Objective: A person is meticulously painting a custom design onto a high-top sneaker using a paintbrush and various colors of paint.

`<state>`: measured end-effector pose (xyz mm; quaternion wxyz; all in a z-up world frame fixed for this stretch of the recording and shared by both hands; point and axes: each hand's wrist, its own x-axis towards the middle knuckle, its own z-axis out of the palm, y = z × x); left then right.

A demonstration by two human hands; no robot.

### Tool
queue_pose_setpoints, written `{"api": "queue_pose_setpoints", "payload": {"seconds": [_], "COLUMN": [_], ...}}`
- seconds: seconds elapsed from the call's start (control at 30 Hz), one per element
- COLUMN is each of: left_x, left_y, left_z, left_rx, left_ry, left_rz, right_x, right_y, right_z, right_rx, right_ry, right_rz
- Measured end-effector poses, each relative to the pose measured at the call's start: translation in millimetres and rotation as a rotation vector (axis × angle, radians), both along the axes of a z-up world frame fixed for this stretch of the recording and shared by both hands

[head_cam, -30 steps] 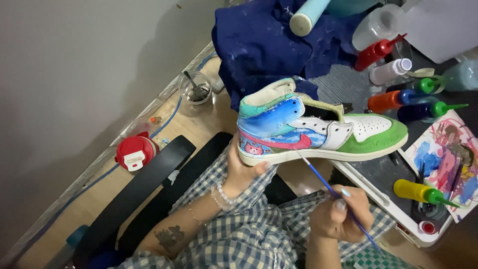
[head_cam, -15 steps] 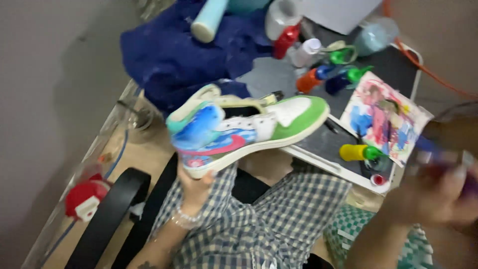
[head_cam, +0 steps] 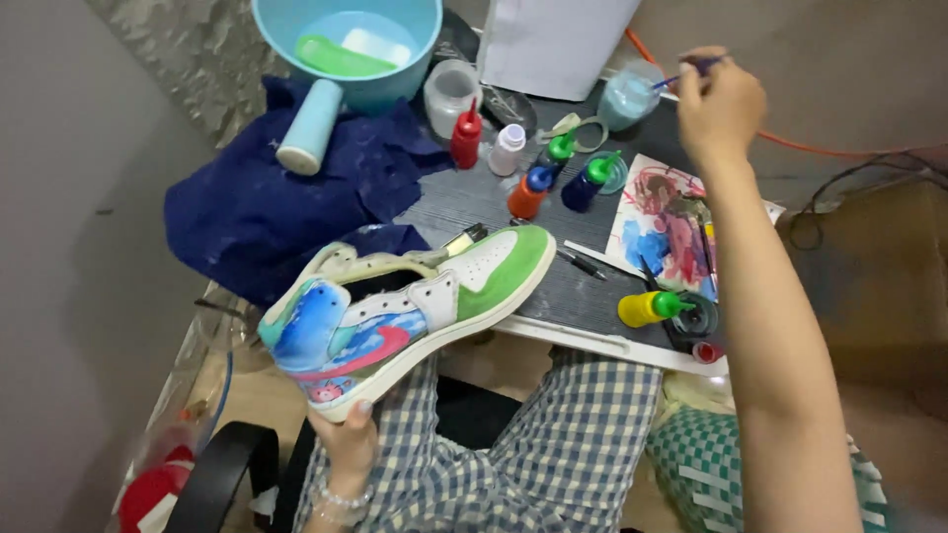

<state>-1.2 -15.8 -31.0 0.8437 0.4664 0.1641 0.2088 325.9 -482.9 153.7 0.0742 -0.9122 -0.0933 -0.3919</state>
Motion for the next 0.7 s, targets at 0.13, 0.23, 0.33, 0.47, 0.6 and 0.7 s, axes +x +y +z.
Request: {"api": "queue_pose_setpoints", "payload": {"seconds": [0.13,0.23,0.33,0.47,0.6,0.7], "left_x": [-2.8,-1.7,4.1,6.0,2.0,2.2], "left_y": [2.0,2.2,-3.1,-4.6,-4.3,-7.8], "left_z": [-4.9,-16.6,11.2,24.5,15.8,25.7], "left_rx": [0.042,0.068,0.161,0.231,0.183,0.288], "left_ry": [-0.025,-0.071,-0.135,-0.136,-0.125,-0.122], "left_rz": [-0.028,-0.013,-0.062,-0.092,-0.108,-0.089], "right_x": [-14.5,-86.2,-174.2,-247.5,-271.5,-273.6], "right_y": [0.0,3.9,-2.5,-28.0,-29.4,-27.0], "right_z": [10.4,30.3,21.4,-21.1,-38.4,-43.0], "right_rx": [0.209,0.445,0.427,0.327,0.353,0.374], "right_ry": [-0.011,-0.179,-0.189,-0.013,0.022,0.017], "right_rz": [0.111,0.255,0.176,0.001,-0.089,-0.046]}}
